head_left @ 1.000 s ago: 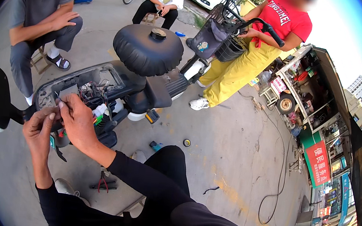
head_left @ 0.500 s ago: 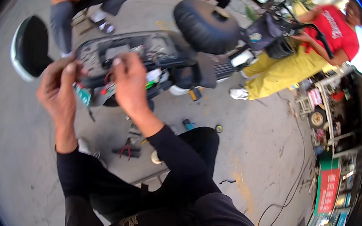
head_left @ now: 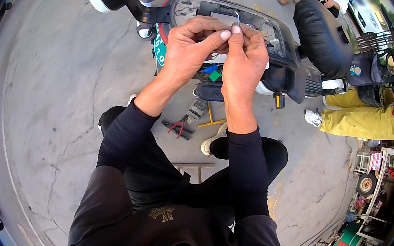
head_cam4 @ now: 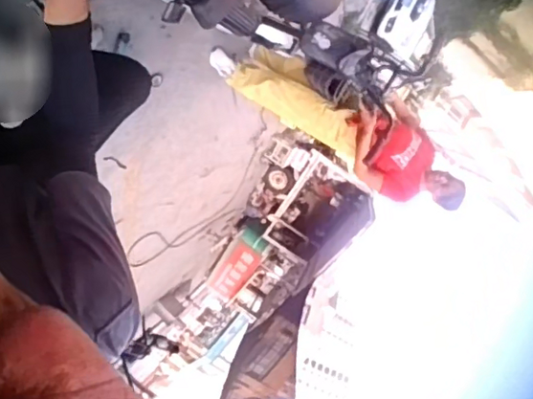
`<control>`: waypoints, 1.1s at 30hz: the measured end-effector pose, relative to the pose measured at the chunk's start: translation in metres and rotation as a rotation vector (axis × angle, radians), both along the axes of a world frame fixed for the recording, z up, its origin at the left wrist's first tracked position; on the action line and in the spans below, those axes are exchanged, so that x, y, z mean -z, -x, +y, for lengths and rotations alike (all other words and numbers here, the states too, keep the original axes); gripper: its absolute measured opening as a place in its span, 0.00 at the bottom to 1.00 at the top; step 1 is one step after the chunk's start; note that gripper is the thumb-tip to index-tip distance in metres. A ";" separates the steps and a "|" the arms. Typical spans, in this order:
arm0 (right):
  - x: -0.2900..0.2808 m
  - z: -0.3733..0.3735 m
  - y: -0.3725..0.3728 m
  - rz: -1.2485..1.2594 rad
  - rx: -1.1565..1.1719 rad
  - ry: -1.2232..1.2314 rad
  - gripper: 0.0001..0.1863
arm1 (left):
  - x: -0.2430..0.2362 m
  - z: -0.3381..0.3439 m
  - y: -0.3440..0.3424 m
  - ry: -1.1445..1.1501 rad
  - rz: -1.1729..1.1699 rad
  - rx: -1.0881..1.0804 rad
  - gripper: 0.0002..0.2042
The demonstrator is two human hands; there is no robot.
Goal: The person sits on a low stool and repairs the wiring of an electric scooter. They use shears to cut wires and connectors, then strip and twist the wire ends by hand. The person handles a silver control box and various colored wires throughout the process.
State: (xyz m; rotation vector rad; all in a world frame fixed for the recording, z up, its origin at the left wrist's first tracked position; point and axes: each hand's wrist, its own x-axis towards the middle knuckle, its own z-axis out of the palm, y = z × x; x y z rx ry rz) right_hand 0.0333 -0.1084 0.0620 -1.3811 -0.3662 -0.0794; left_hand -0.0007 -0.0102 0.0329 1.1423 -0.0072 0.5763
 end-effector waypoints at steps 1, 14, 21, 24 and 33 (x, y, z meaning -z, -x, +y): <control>0.001 0.000 0.000 -0.018 -0.003 0.005 0.07 | -0.003 -0.001 0.000 0.014 -0.019 0.003 0.07; 0.005 -0.013 -0.001 0.049 -0.177 -0.196 0.08 | -0.006 0.014 -0.006 0.071 0.062 0.028 0.10; 0.004 -0.017 -0.001 0.041 -0.231 -0.176 0.08 | -0.011 0.008 -0.002 -0.072 0.077 -0.029 0.08; 0.000 -0.015 -0.001 0.093 -0.213 -0.151 0.08 | -0.009 0.008 -0.001 -0.050 0.067 -0.026 0.08; 0.000 -0.019 -0.002 0.141 -0.203 -0.134 0.07 | -0.009 0.007 -0.001 -0.052 0.079 -0.012 0.08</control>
